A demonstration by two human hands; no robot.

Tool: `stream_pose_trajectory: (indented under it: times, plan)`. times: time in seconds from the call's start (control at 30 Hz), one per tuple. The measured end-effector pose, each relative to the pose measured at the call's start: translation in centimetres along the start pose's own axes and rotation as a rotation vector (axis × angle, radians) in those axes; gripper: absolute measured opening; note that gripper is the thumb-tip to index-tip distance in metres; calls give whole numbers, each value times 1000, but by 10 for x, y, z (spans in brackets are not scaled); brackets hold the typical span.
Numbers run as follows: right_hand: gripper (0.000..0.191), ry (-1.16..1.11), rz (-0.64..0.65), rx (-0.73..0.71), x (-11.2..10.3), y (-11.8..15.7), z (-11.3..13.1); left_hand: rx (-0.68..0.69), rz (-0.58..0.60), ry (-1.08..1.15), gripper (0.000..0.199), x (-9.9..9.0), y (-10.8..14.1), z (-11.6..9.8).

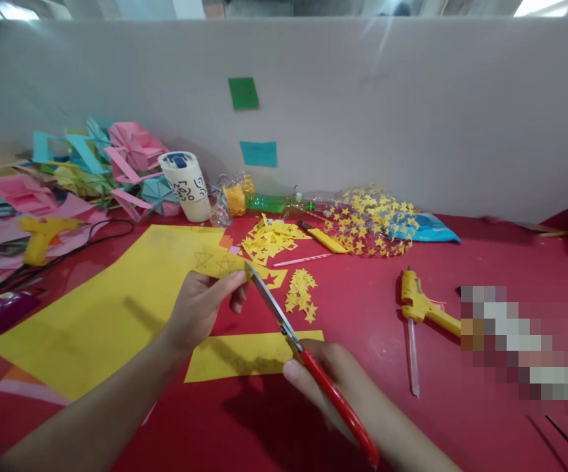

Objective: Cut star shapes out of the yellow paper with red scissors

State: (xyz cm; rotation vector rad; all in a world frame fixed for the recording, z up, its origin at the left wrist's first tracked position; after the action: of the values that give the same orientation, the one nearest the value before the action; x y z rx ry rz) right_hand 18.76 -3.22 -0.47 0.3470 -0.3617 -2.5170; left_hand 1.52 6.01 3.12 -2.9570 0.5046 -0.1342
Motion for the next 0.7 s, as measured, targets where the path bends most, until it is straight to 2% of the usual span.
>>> stream_pose_trajectory:
  times: [0.2,0.3,0.47,0.7]
  plan:
    - [55,4,0,-77,6,0,3,20,-25,46,32,7,3,4]
    - [55,-23,-23,-13,5,-3,-5,21,-28,50,32,9,4,5]
    - [53,-106,7,132,7,-10,-22,14,-36,81,32,12,3,5]
    - [53,-86,-50,144,5,-7,-18,-11,-50,101,30,12,4,9]
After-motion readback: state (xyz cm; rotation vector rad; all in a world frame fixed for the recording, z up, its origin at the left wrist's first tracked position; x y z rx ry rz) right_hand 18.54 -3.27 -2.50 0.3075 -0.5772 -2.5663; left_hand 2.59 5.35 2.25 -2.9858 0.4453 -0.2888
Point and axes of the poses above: each hand's wrist, its own y-axis away from the middle knuckle, its own x-axis out of the palm, z = x × y, the point moved 6 cm from there along -y, towards the middle knuckle, and after that the axes turned 7 degrees about z, right-handed, at the moved point
